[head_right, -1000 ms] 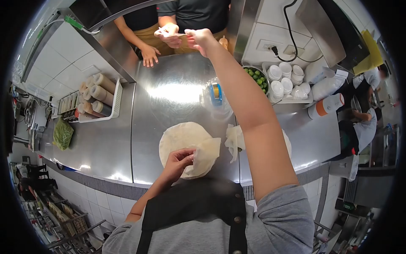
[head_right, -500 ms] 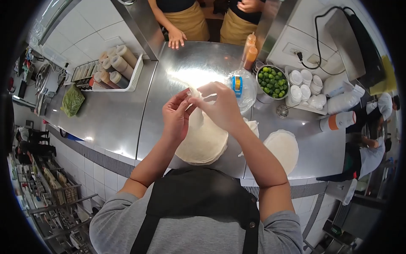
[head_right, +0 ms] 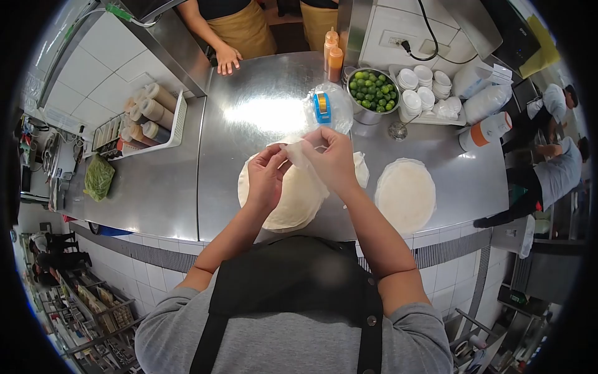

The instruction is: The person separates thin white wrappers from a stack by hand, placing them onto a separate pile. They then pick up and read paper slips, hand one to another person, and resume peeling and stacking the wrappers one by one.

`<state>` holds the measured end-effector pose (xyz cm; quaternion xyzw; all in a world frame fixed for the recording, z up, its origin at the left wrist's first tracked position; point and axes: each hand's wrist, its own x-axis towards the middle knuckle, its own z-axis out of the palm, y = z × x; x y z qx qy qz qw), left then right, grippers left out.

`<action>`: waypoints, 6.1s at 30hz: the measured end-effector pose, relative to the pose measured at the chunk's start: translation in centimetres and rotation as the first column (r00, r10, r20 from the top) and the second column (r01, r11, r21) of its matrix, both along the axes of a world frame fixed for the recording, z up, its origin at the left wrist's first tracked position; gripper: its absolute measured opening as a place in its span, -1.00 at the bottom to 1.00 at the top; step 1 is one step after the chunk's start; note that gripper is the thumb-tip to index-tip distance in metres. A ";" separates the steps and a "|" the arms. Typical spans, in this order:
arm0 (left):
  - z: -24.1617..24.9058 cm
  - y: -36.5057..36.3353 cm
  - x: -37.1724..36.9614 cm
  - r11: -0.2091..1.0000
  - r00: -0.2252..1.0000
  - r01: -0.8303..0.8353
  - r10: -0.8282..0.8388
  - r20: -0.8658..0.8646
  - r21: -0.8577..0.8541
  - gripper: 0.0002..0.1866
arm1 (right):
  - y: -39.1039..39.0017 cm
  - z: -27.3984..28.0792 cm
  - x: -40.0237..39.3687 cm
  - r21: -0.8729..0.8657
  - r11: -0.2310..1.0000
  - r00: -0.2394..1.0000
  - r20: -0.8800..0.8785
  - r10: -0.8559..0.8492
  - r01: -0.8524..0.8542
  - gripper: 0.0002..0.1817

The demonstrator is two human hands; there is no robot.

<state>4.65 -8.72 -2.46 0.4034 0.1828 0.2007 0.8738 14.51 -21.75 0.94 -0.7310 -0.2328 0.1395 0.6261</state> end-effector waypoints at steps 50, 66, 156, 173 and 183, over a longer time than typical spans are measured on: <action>3.1 0.9 1.9 0.892 0.975 0.204 -0.149 -0.163 0.403 -0.70 | 1.4 -2.0 -1.8 0.015 0.998 0.997 0.047 -0.068 0.067 -0.77; 2.2 1.0 1.6 0.892 0.991 0.130 -0.106 -0.080 0.434 -0.71 | 0.6 -2.0 0.0 0.132 0.979 0.982 -0.132 -0.135 0.153 -0.83; 3.0 1.6 1.1 0.653 0.997 -0.001 -0.053 0.047 0.757 -0.70 | -1.2 0.8 1.6 0.187 0.977 0.976 -0.170 0.135 -0.102 -0.87; 3.5 2.4 2.5 0.776 0.989 0.123 -0.046 -0.140 0.619 -0.80 | -1.5 0.8 -0.2 0.229 0.963 0.990 0.012 0.143 -0.142 -0.88; 2.0 0.9 2.0 0.780 0.979 0.162 -0.049 -0.200 0.605 -0.83 | -0.9 -1.7 -2.8 0.384 0.900 0.940 -0.333 -0.074 0.206 -0.81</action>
